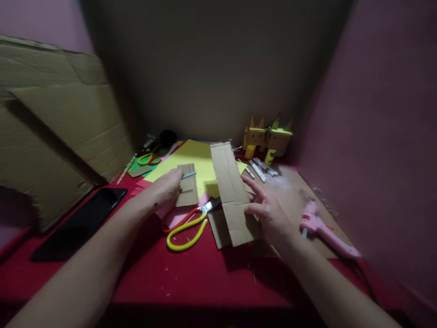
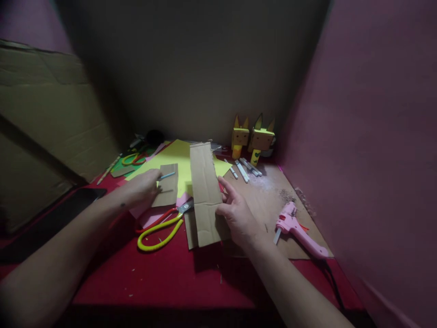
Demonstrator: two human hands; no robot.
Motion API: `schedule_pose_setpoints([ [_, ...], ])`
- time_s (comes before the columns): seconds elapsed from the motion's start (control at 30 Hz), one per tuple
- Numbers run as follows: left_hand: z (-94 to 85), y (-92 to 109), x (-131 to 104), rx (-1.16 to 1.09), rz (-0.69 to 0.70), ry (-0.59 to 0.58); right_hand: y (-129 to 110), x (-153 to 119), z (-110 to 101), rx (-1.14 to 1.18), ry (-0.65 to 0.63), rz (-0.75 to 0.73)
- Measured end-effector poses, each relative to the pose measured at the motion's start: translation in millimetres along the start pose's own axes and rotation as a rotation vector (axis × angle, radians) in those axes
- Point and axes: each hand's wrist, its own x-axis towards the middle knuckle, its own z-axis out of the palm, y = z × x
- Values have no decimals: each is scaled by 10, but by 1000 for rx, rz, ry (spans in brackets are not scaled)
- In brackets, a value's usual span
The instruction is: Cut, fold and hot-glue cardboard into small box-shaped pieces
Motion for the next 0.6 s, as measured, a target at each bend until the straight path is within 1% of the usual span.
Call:
schedule_pose_setpoints([
  [0.1,-9,3,-52,59,20,-18,11,1,18,-6,17,32],
  [0.2,-46,33,-94,97,18,-13,48,-15,19,-24,42,75],
  [0.3,-80,31,-91,135,-35,5,117,-33,-12,-35,69,61],
  [0.4,-103,-25,-62,164,-107,10,188,-36,-57,-39,66,25],
  [0.47,-109,-74,-42,175,-147,-5,216,-31,-78,-46,83,17],
  [0.6,-109,-156,-9,192,-214,-59,226,-22,-82,-40,158,17],
])
